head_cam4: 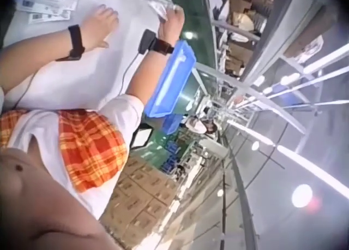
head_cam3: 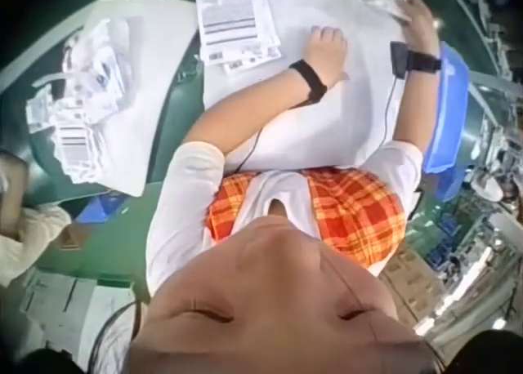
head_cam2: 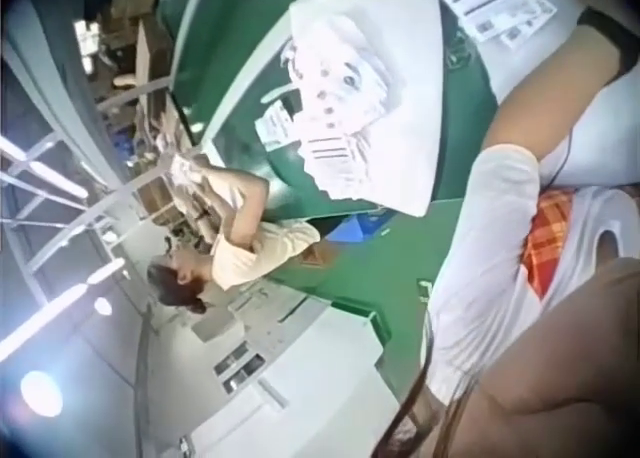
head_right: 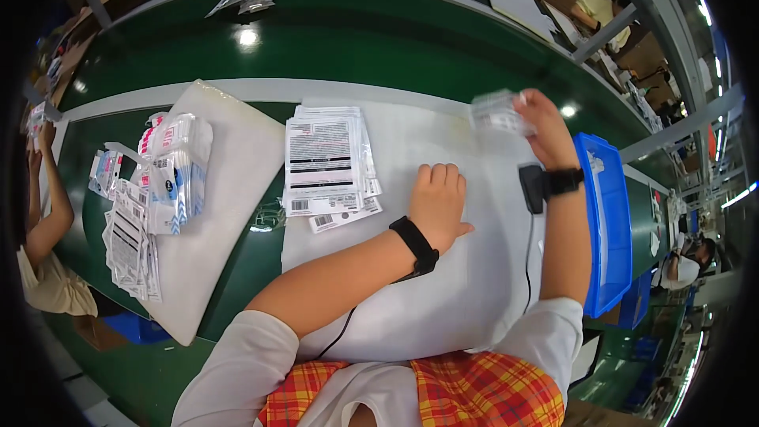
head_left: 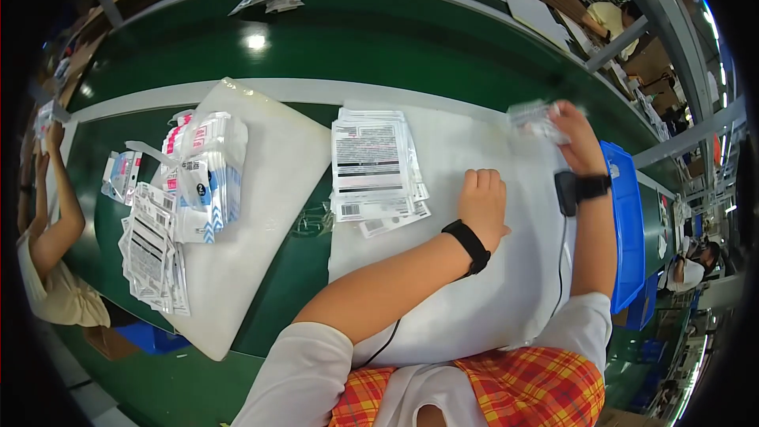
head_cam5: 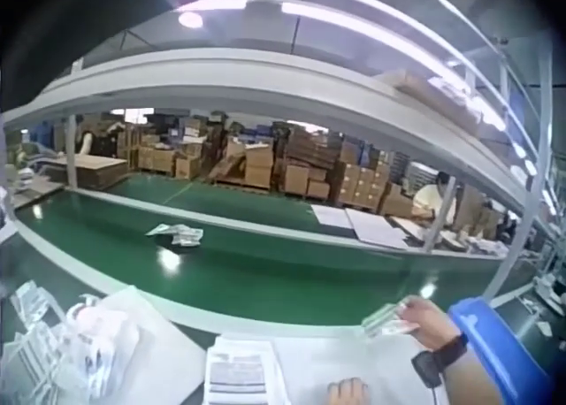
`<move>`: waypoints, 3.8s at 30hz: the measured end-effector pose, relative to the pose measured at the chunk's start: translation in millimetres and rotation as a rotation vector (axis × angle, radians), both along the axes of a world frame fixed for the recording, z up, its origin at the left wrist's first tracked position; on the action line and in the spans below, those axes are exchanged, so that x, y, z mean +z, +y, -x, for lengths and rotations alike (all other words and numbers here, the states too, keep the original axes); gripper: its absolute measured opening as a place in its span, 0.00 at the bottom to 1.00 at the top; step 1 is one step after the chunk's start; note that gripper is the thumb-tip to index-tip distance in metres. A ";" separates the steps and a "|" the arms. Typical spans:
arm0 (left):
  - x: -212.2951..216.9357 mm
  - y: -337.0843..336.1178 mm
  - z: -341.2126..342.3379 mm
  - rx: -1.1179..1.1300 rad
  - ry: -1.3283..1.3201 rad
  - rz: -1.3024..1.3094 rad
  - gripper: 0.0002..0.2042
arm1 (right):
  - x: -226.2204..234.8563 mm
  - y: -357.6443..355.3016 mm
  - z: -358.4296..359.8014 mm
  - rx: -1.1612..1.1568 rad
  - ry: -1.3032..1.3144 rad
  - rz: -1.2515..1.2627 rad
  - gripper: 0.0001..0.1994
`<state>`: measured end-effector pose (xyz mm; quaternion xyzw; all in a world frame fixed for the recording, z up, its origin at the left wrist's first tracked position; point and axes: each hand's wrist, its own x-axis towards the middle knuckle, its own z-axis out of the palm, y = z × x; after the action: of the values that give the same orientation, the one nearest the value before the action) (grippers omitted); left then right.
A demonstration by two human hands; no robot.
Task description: Packaging small white electronic items into clear plastic bags at a workstation.
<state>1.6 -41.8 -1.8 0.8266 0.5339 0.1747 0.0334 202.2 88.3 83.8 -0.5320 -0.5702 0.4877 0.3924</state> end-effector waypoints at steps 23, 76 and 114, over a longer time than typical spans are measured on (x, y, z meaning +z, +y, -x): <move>10.7 9.3 -1.3 -0.308 -0.430 -0.024 0.09 | 4.6 -15.0 101.9 0.589 -0.784 -0.311 0.10; -27.8 27.7 7.5 -0.198 -0.078 -0.189 0.19 | -1.7 -120.0 10.6 -0.027 0.474 -0.178 0.27; 1.6 29.5 15.5 -0.040 -0.286 0.311 0.27 | -52.8 -128.2 61.9 0.086 -0.707 -0.258 0.26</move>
<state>-13.9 -12.2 -0.1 0.7888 0.5277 0.2051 0.2394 140.3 -40.0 31.0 -0.5894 -0.7489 0.2140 0.2143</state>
